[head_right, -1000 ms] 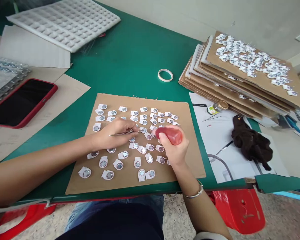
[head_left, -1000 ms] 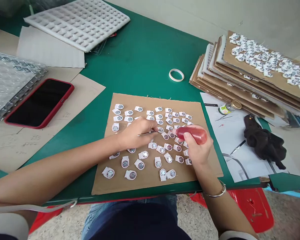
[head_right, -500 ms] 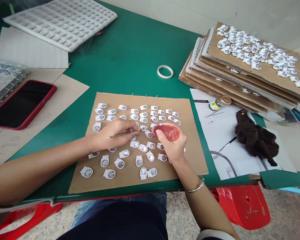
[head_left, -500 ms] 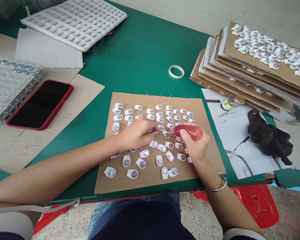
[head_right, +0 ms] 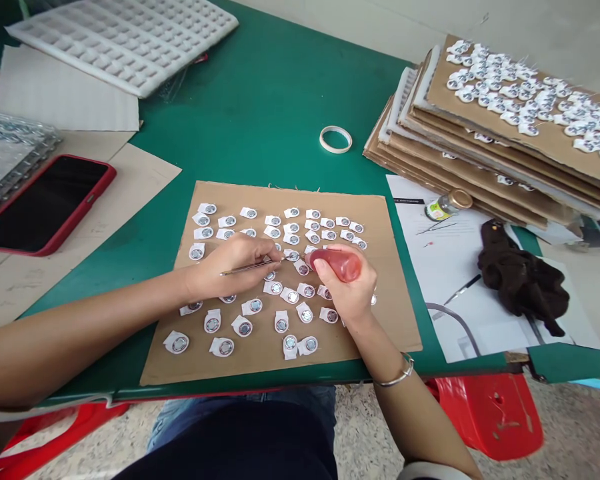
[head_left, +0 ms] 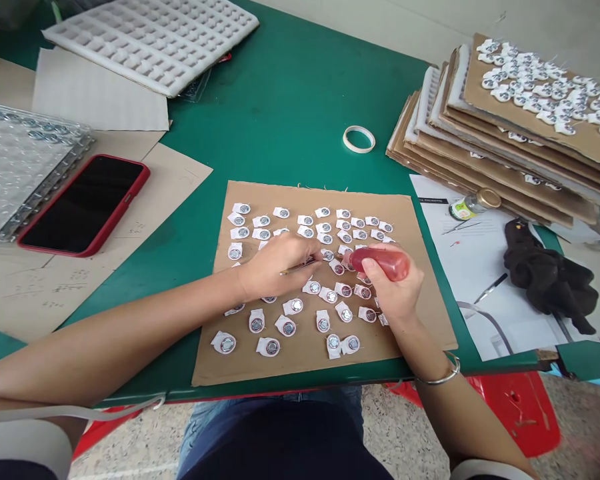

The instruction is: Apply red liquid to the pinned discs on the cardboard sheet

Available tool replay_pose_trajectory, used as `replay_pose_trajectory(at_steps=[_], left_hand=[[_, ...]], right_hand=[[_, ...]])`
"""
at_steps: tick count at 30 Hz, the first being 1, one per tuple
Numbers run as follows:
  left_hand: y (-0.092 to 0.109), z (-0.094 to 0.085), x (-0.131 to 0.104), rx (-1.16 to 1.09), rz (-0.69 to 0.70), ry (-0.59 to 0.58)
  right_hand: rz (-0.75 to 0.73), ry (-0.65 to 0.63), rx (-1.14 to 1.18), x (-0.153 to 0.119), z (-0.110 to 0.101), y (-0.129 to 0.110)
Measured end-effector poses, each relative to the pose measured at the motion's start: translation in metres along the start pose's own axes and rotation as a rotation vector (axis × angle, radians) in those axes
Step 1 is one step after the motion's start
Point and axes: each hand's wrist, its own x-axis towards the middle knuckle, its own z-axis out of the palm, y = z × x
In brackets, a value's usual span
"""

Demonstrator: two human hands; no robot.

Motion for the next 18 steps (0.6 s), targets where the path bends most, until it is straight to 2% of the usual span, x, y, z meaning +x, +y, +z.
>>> replay_pose_trajectory(at_steps=[7,13,18], left_hand=[[-0.001,0.001,0.000,0.000,-0.009,0.003],[-0.002,0.002,0.000,-0.008,0.011,0.020],[-0.002,0.002,0.000,-0.019,0.011,0.012]], right_hand=[[-0.105,-0.033,-0.059,0.000,-0.002,-0.003],[-0.261,-0.032,-0.094,0.001,-0.002,-0.011],[-0.298,-0.053,-0.084,0.001,-0.002,-0.012]])
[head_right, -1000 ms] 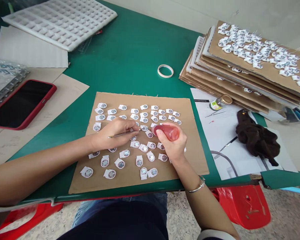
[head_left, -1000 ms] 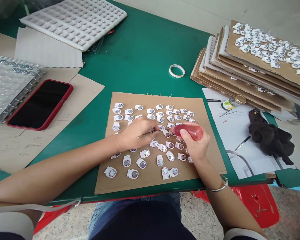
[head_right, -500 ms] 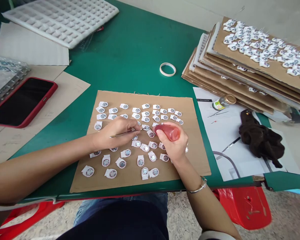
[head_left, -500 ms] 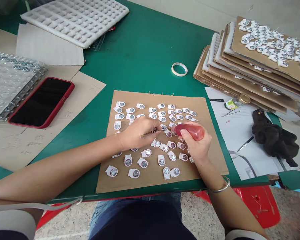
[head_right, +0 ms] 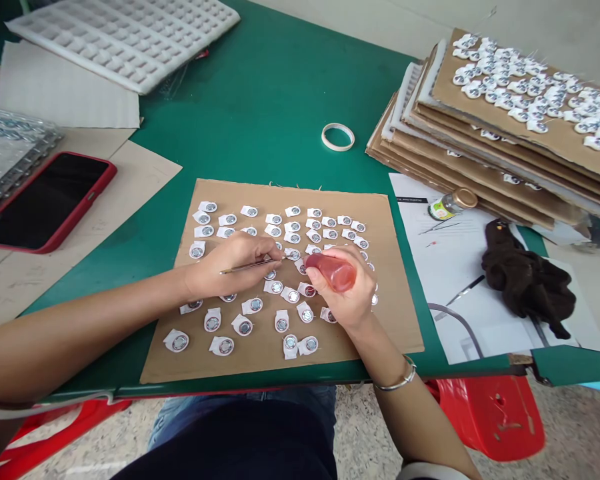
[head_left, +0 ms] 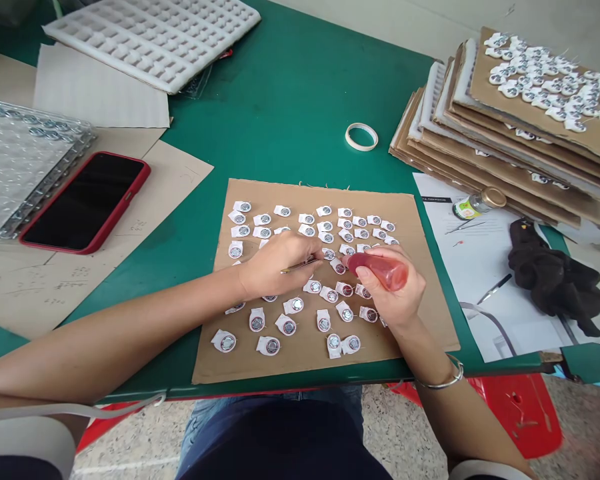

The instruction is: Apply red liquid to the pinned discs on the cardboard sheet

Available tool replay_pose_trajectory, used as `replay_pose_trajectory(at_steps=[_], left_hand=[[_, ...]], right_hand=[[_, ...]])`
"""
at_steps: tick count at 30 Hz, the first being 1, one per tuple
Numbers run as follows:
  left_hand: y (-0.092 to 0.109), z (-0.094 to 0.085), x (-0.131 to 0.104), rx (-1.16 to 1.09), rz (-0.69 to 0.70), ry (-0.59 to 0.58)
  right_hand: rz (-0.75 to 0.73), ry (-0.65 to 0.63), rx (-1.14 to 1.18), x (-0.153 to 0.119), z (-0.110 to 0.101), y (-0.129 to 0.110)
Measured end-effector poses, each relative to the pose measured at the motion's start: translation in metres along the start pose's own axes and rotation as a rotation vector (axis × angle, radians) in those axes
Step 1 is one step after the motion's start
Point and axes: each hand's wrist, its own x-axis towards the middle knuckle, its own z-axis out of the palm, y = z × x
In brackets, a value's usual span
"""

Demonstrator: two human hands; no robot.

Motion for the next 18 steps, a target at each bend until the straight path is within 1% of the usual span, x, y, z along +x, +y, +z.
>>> replay_pose_trajectory(at_steps=[8,18], left_hand=[[0.0002,-0.0006,0.0004,-0.021,-0.024,-0.004],[0.0002,-0.0002,0.0003,-0.024,-0.040,0.000]], right_hand=[[-0.023,-0.019,0.020,-0.0001,-0.0013,0.0011],[-0.008,-0.015,0.025,0.0006,-0.0014,0.0021]])
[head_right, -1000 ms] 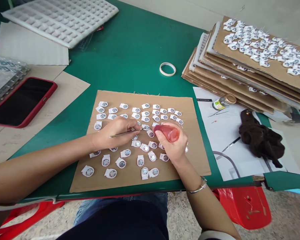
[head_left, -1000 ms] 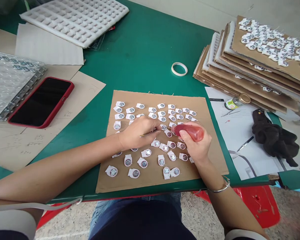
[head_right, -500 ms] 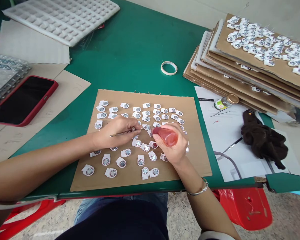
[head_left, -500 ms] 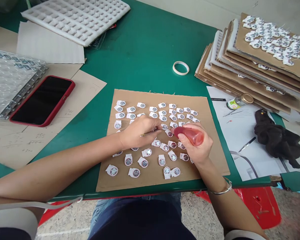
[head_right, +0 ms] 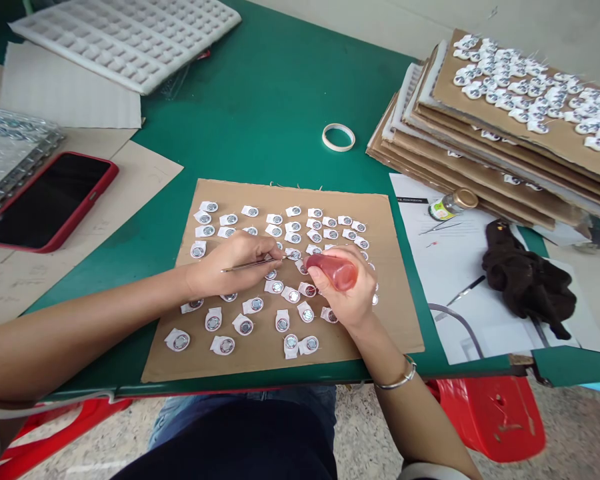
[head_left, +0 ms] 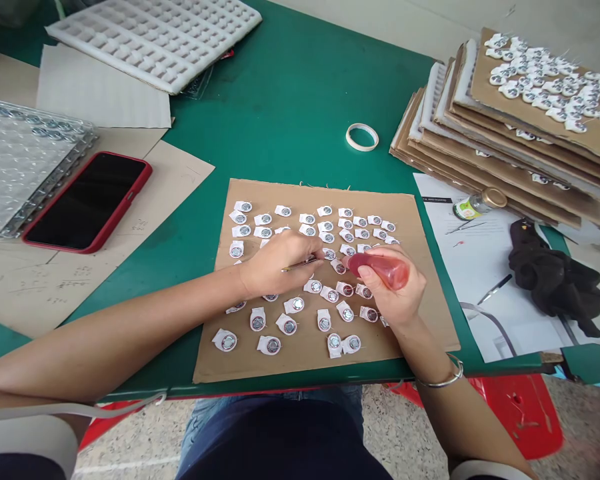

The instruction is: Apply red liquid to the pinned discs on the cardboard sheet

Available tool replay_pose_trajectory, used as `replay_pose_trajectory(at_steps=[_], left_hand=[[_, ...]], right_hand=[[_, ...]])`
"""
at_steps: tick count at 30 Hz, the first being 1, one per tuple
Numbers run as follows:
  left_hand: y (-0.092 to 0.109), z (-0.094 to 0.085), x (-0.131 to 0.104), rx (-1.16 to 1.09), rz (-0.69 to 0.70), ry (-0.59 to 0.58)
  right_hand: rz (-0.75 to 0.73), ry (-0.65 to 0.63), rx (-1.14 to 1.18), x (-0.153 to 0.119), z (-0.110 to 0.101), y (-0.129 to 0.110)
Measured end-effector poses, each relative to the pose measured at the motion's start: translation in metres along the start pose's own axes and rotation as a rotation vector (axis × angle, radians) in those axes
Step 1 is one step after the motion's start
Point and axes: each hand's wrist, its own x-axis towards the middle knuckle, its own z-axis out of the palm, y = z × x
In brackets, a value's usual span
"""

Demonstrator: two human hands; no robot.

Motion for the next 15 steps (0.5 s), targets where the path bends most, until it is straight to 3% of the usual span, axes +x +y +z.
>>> replay_pose_trajectory(at_steps=[15], left_hand=[[-0.0041,0.0028,-0.0001,-0.025,0.003,0.016]], right_hand=[[0.006,-0.014,0.004,-0.0004,0.0000,-0.0001]])
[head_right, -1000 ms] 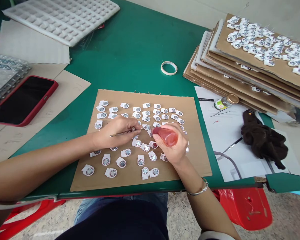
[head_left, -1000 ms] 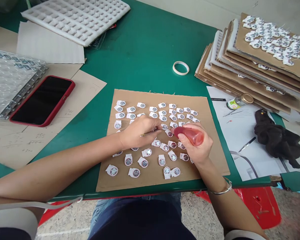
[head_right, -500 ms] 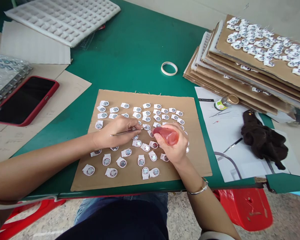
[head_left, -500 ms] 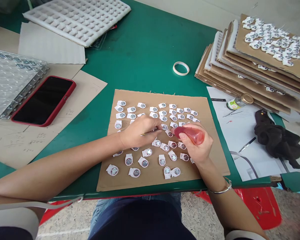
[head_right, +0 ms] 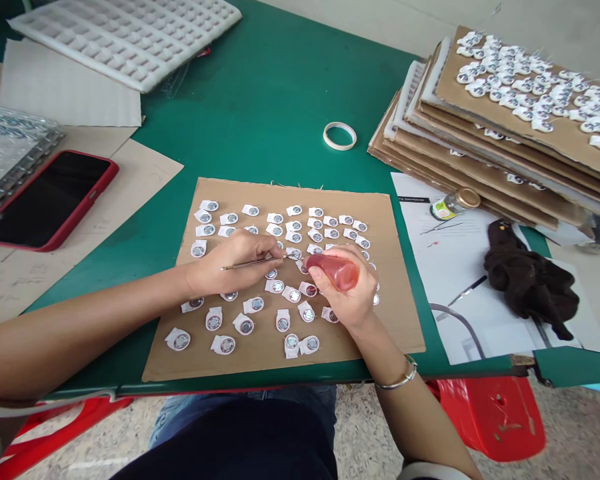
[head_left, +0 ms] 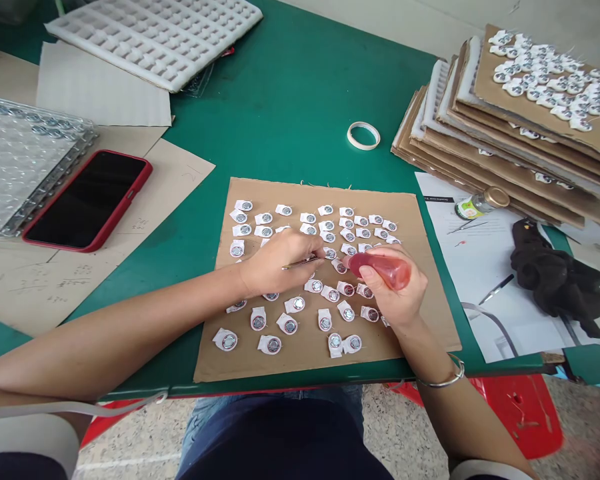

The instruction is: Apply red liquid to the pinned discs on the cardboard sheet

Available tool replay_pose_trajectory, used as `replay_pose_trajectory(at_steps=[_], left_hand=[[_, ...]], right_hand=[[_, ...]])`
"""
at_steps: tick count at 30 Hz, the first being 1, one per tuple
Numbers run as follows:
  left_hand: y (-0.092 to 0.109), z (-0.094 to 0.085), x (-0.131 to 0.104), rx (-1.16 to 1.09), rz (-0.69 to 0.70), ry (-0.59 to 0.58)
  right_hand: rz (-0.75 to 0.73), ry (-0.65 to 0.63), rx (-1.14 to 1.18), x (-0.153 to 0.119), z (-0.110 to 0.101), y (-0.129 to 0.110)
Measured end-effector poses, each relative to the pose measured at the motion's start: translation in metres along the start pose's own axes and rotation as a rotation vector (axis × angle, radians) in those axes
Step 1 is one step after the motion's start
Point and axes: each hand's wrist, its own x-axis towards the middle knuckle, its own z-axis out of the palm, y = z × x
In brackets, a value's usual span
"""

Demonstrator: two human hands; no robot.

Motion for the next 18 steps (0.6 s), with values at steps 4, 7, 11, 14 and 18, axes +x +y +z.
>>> replay_pose_trajectory(at_steps=[4,7,11,14,18], left_hand=[[-0.0002,-0.0002,0.0004,-0.002,-0.022,0.001],[0.0000,-0.0005,0.0007,0.005,-0.032,-0.001],[-0.0007,-0.0003,0.0008,-0.002,-0.037,0.003],[-0.0019,0.0000,0.0010,-0.023,-0.040,0.006],[-0.0029,0.0001,0.0016,-0.041,-0.048,0.009]], right_hand=[[-0.006,-0.005,-0.002,0.0002,0.0003,-0.0007],[-0.022,-0.009,0.003,0.0004,0.0004,-0.0007],[-0.030,-0.018,0.015,0.0010,0.0005,-0.0002],[-0.031,-0.023,0.025,0.0012,0.0010,-0.0001],[-0.028,-0.028,0.036,0.0013,0.0026,-0.0005]])
